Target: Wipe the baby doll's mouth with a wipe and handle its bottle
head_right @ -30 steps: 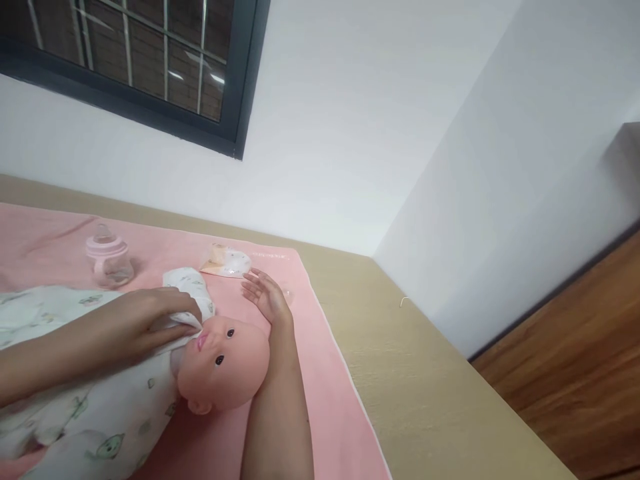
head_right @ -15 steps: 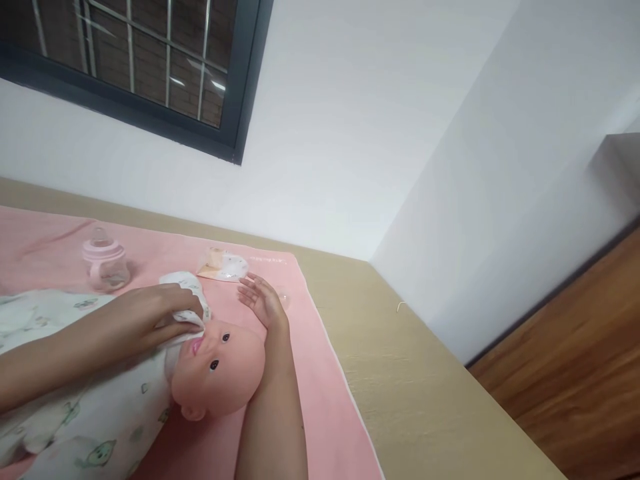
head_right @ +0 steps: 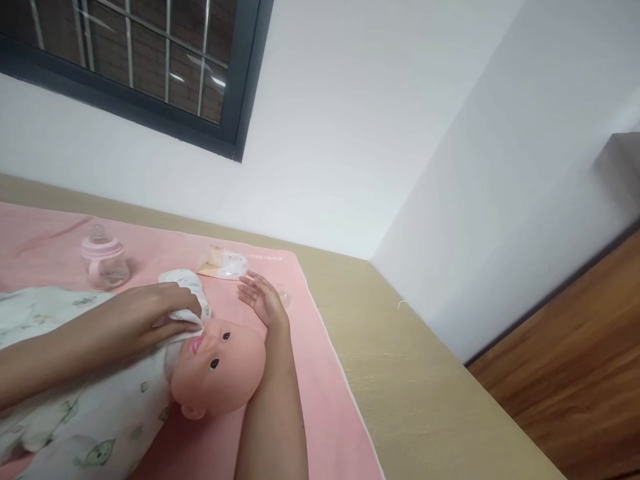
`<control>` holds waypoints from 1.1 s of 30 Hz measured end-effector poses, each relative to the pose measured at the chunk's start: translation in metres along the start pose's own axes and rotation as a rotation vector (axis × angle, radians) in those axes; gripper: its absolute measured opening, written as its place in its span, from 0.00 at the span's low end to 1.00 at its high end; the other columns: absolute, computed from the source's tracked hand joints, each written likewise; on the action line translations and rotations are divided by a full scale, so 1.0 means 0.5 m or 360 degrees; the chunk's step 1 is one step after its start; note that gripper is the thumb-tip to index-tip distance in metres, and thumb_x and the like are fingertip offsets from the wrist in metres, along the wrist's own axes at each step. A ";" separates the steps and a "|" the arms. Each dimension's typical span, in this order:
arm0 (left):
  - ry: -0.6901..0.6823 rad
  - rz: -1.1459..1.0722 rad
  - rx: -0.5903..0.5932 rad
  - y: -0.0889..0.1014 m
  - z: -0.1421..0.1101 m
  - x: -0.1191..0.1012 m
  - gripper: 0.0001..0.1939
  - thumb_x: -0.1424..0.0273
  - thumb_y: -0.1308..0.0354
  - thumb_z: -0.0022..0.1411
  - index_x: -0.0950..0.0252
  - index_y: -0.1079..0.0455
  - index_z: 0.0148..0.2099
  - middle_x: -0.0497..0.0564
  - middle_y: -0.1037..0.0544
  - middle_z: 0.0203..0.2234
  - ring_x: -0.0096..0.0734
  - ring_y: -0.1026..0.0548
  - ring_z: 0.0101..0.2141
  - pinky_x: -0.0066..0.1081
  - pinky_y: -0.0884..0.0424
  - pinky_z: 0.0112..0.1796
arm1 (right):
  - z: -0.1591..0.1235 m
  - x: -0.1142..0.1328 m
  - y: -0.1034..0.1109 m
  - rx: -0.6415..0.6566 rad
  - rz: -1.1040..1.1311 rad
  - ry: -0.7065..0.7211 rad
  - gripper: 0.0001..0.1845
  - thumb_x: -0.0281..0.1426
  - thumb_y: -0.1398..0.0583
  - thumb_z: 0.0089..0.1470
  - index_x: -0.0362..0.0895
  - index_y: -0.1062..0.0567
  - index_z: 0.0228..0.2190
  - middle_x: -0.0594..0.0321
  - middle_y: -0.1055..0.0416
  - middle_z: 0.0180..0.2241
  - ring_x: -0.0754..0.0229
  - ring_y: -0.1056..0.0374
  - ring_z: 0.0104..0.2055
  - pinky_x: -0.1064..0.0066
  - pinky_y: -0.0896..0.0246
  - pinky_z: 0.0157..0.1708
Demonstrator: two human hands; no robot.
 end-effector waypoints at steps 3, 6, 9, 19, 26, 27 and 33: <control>0.0050 -0.0101 0.0061 0.015 -0.002 -0.016 0.12 0.63 0.50 0.60 0.61 0.27 0.33 0.51 0.22 0.30 0.39 0.26 0.33 0.31 0.35 0.33 | 0.001 -0.001 0.001 -0.0003 0.0003 -0.0007 0.18 0.34 0.36 0.46 0.45 0.28 0.42 0.59 0.26 0.44 0.61 0.29 0.42 0.65 0.36 0.48; 0.0101 -0.0280 0.0124 0.025 -0.007 -0.032 0.12 0.61 0.49 0.60 0.59 0.27 0.34 0.47 0.22 0.31 0.38 0.26 0.34 0.30 0.35 0.34 | 0.003 -0.002 0.004 0.0011 -0.0016 0.0001 0.18 0.34 0.36 0.47 0.45 0.28 0.42 0.59 0.26 0.44 0.61 0.29 0.42 0.64 0.36 0.49; 0.0108 -0.0343 0.0170 0.019 -0.011 -0.040 0.11 0.61 0.48 0.58 0.59 0.28 0.33 0.46 0.22 0.31 0.37 0.26 0.34 0.30 0.35 0.34 | 0.005 -0.004 0.005 0.0023 -0.0033 0.0010 0.18 0.34 0.36 0.48 0.46 0.28 0.42 0.59 0.26 0.44 0.61 0.29 0.42 0.63 0.37 0.50; 0.0077 -0.0164 0.0059 -0.003 -0.010 -0.031 0.12 0.63 0.51 0.57 0.60 0.28 0.31 0.48 0.23 0.29 0.37 0.27 0.31 0.31 0.36 0.31 | 0.001 0.000 -0.002 0.0003 -0.0017 -0.0003 0.17 0.33 0.37 0.48 0.45 0.28 0.42 0.59 0.26 0.44 0.60 0.29 0.42 0.62 0.37 0.52; -0.0012 0.0019 -0.0058 -0.015 -0.009 -0.025 0.12 0.66 0.53 0.58 0.60 0.28 0.33 0.50 0.23 0.30 0.38 0.28 0.32 0.31 0.36 0.32 | 0.000 0.000 -0.003 -0.0009 -0.0024 -0.0011 0.17 0.32 0.37 0.48 0.45 0.28 0.42 0.59 0.26 0.44 0.61 0.29 0.42 0.61 0.38 0.53; -0.0010 0.0008 -0.0061 -0.013 -0.008 -0.025 0.13 0.65 0.53 0.58 0.60 0.28 0.33 0.50 0.23 0.30 0.38 0.27 0.32 0.31 0.36 0.32 | 0.000 0.000 -0.003 -0.0005 -0.0025 -0.0010 0.17 0.32 0.37 0.48 0.45 0.28 0.42 0.59 0.26 0.44 0.61 0.29 0.42 0.62 0.38 0.53; 0.0107 -0.0259 0.0131 0.018 -0.005 -0.023 0.12 0.61 0.49 0.59 0.59 0.27 0.34 0.49 0.22 0.32 0.39 0.26 0.34 0.29 0.35 0.32 | -0.003 0.001 -0.005 -0.0018 -0.0041 -0.0010 0.17 0.32 0.37 0.48 0.45 0.28 0.42 0.59 0.26 0.44 0.61 0.29 0.42 0.62 0.37 0.52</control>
Point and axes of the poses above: each hand's wrist, its own z-axis towards the middle knuckle, its own y-axis out of the back of the hand, x = y × z, the point moved 1 cm from there along z, towards the middle knuckle
